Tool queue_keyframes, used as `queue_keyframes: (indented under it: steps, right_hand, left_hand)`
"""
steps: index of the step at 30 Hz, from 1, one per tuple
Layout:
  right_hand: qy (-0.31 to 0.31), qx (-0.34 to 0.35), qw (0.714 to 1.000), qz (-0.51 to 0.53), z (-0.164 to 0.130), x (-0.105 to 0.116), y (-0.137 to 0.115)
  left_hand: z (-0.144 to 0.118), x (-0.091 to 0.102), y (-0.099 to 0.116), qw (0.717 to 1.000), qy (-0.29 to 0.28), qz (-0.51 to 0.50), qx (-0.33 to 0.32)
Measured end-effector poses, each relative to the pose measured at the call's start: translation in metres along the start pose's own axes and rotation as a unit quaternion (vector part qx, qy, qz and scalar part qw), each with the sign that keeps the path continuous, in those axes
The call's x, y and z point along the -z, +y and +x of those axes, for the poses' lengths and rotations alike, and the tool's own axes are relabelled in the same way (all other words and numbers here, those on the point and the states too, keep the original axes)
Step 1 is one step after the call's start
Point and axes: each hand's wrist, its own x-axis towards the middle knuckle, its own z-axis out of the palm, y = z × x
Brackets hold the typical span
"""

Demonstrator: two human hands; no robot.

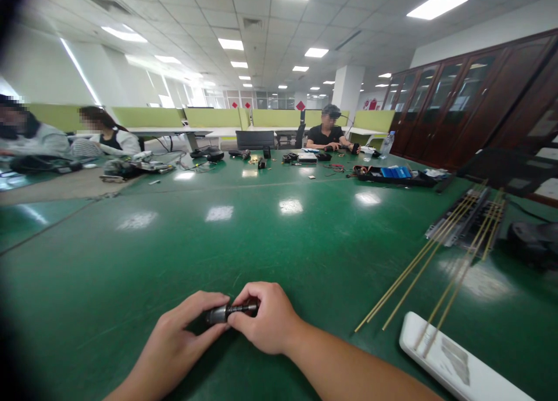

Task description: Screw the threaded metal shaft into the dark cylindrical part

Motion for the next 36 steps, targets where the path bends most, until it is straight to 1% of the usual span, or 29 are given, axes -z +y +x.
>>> queue_keyframes:
  steps: [5,13,20,28,36]
  right_hand:
    - [-0.004,-0.014,1.000,0.019,0.0011,0.0005,0.0000]
    - [-0.002,-0.017,0.999,0.048,0.0017,0.0003,0.0012]
    - [-0.003,-0.018,0.998,0.057,0.0022,0.0001,0.0019]
    - [-0.005,-0.020,0.996,0.087,0.0031,0.0004,0.0016]
    - [-0.006,-0.011,0.997,0.078,0.0023,0.0021,0.0011]
  left_hand:
    - [-0.0004,-0.0004,0.0023,1.000,0.003,0.003,-0.006]
    - [-0.0005,0.0004,0.0035,1.000,0.008,0.015,-0.006]
    - [0.0004,0.0003,0.0025,1.000,0.000,0.017,-0.002]
    - [-0.0014,0.0058,-0.0007,0.999,0.019,0.025,-0.016]
    - [-0.0012,0.0042,-0.0011,0.999,0.019,0.026,-0.009]
